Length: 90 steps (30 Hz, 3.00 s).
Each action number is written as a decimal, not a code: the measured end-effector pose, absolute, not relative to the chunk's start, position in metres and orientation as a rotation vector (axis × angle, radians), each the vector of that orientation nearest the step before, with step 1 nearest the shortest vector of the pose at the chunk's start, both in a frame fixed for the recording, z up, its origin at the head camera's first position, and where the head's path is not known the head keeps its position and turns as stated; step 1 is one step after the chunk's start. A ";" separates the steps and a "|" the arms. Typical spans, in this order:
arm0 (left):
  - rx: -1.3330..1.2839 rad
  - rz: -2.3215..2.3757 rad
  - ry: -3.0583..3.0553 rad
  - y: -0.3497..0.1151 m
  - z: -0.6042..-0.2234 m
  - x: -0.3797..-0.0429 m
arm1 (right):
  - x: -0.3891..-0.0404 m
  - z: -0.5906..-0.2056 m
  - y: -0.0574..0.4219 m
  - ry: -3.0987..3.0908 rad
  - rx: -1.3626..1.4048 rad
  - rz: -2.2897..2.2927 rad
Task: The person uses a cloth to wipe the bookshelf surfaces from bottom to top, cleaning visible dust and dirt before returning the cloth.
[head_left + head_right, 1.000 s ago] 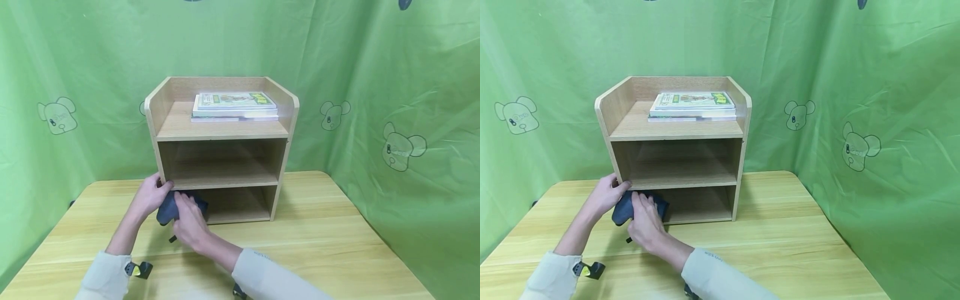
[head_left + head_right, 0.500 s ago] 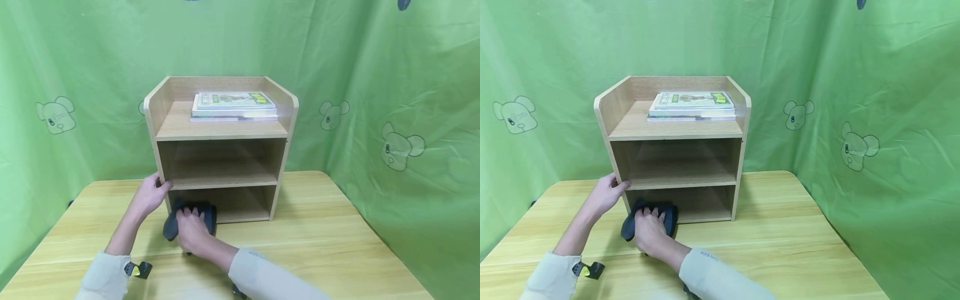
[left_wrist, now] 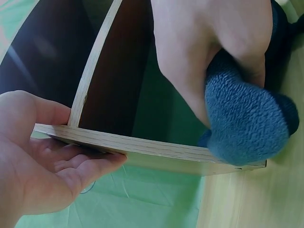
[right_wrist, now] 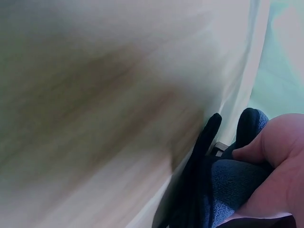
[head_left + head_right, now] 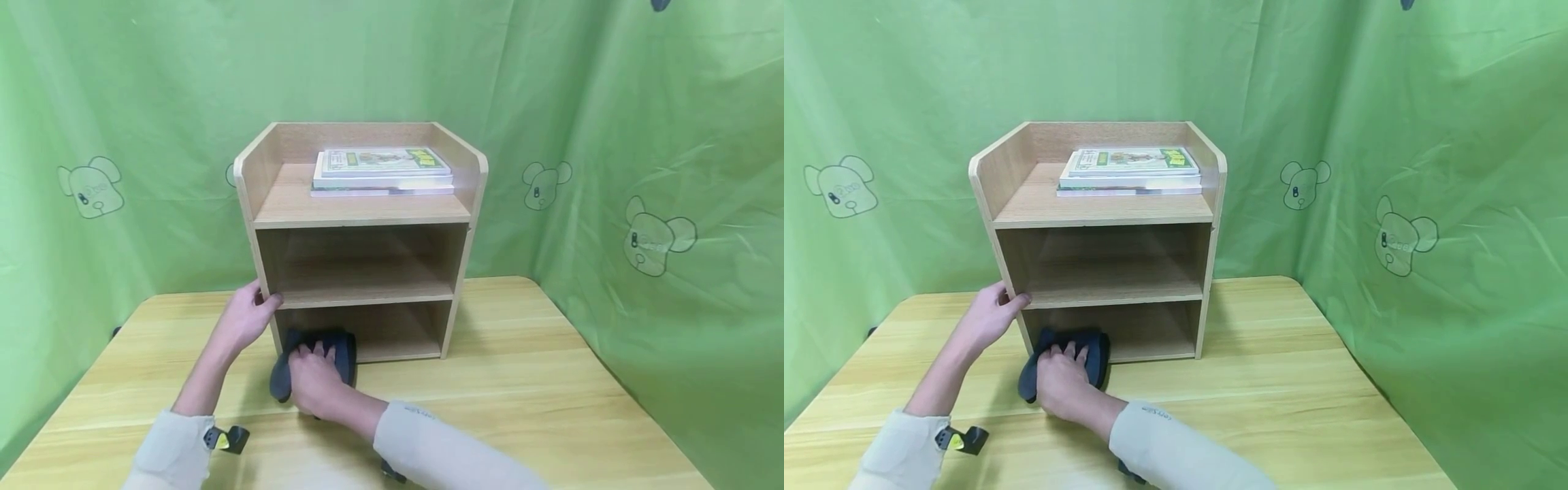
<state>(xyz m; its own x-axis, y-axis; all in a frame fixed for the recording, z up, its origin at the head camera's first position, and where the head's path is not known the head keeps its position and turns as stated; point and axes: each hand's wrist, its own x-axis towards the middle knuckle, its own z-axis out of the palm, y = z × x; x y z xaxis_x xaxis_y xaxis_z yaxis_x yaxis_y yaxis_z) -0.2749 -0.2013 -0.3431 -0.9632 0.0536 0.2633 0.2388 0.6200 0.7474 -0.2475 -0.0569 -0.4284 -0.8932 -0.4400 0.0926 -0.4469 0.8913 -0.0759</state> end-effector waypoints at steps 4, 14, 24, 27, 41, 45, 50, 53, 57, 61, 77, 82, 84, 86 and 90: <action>-0.234 -1.259 -2.634 -0.202 -0.343 -0.274 | -0.242 -0.428 -0.056 -3.003 0.713 0.130; -0.228 -1.251 -2.640 -0.203 -0.347 -0.276 | -0.239 -0.432 -0.051 -2.989 0.766 0.210; -0.230 -1.257 -2.639 -0.202 -0.345 -0.276 | -0.240 -0.432 -0.044 -2.779 0.756 0.763; -0.239 -1.265 -2.627 -0.202 -0.345 -0.276 | -0.241 -0.429 -0.044 -2.687 0.760 0.872; -0.245 -1.289 -2.607 -0.201 -0.345 -0.276 | -0.248 -0.391 -0.044 -2.480 0.824 0.902; -0.243 -1.282 -2.606 -0.201 -0.345 -0.276 | -0.244 -0.389 -0.043 -2.473 0.840 0.889; -0.248 -1.282 -2.600 -0.201 -0.345 -0.276 | -0.238 -0.388 -0.042 -2.480 0.864 0.909; -0.244 -1.279 -2.603 -0.202 -0.345 -0.276 | -0.238 -0.389 -0.043 -2.477 0.867 0.897; -0.237 -1.283 -2.607 -0.201 -0.345 -0.276 | -0.243 -0.389 -0.044 -2.467 0.859 0.862; -0.227 -1.288 -2.605 -0.201 -0.345 -0.275 | -0.250 -0.392 -0.046 -2.514 0.821 0.832; -0.229 -1.294 -2.631 -0.202 -0.342 -0.273 | -0.257 -0.427 -0.056 -2.874 0.697 0.292; -0.233 -1.269 -2.643 -0.202 -0.342 -0.274 | -0.258 -0.428 -0.057 -2.913 0.690 0.218; -0.239 -1.258 -2.648 -0.201 -0.343 -0.274 | -0.257 -0.428 -0.057 -2.939 0.691 0.206; -0.242 -1.255 -2.649 -0.201 -0.344 -0.275 | -0.256 -0.429 -0.056 -2.960 0.694 0.193; -0.241 -1.269 -2.651 -0.202 -0.346 -0.274 | -0.253 -0.428 -0.054 -2.981 0.728 0.163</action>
<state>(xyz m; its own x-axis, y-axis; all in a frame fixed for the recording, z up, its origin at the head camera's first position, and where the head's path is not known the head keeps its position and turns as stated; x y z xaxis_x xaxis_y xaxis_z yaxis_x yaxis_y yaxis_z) -0.2744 -0.2020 -0.3456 -0.9682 0.0628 0.2420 0.2279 0.6200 0.7508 -0.2526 -0.0537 -0.4280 -0.8855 -0.4557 0.0911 -0.4629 0.8822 -0.0864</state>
